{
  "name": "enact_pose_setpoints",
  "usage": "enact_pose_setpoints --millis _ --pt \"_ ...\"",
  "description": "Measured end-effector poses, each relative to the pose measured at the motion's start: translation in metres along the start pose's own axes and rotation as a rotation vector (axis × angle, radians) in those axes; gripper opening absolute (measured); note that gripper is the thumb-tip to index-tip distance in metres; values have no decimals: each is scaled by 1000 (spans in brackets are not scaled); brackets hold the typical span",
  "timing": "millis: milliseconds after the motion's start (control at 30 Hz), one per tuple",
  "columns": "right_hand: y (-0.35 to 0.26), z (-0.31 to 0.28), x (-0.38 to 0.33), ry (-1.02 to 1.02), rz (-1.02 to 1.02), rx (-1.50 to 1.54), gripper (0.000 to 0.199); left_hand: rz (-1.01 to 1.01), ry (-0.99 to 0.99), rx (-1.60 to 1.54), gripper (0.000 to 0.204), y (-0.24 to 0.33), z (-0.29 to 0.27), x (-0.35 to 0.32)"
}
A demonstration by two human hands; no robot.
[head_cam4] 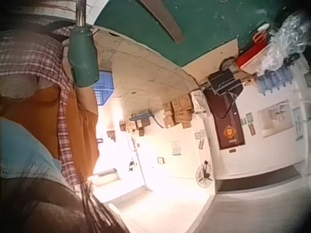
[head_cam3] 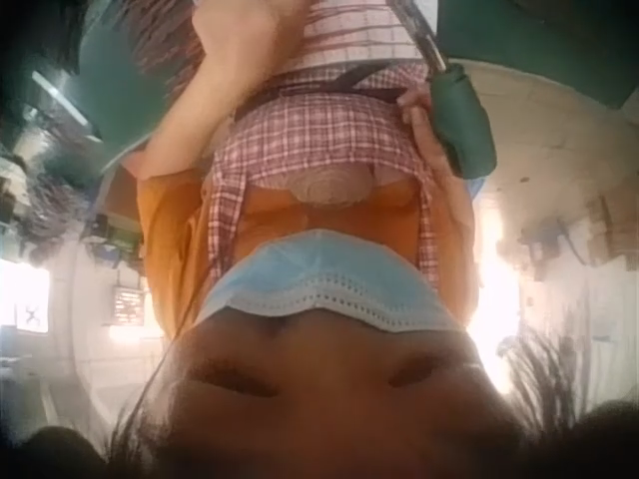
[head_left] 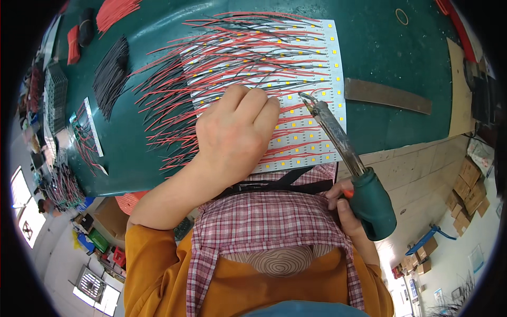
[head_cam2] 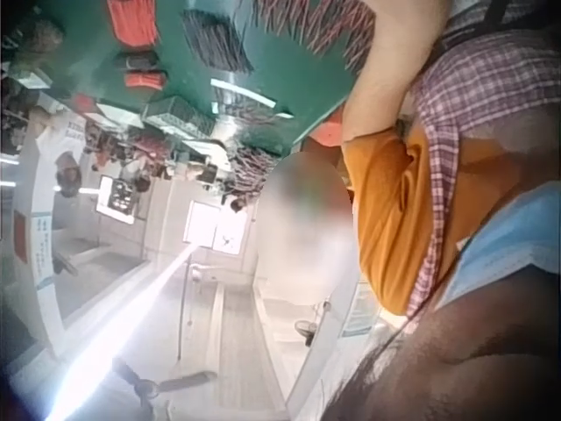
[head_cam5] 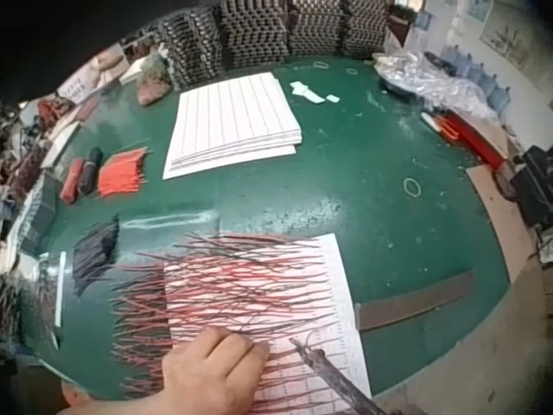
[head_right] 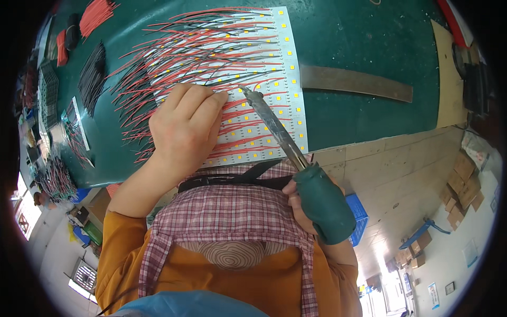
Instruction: Connecting wires to LED strip circuit boards using a specialized heating or soldering tool.
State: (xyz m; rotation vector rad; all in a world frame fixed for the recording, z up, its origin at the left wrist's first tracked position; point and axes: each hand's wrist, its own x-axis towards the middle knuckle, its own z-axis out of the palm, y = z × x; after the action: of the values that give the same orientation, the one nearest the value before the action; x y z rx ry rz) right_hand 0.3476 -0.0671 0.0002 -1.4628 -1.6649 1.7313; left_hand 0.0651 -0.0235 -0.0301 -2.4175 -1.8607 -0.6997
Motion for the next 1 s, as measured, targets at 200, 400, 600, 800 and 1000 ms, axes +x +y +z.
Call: enact_pose_setpoints --millis 200,400,600,800,1000 --pt "-23 11 1 140 -104 213 44 -5 -112 -82 22 1 -18 0" --pt "-4 3 7 317 -296 261 42 -30 181 207 18 -62 -58 -7" --pt "0 -1 16 399 -264 413 37 -309 162 314 22 -243 -84 -25" --pt "1 6 12 364 -168 372 40 -340 -81 269 16 -251 -85 -11" --pt "6 9 12 327 -98 379 39 -438 -112 214 18 -255 -85 -10"
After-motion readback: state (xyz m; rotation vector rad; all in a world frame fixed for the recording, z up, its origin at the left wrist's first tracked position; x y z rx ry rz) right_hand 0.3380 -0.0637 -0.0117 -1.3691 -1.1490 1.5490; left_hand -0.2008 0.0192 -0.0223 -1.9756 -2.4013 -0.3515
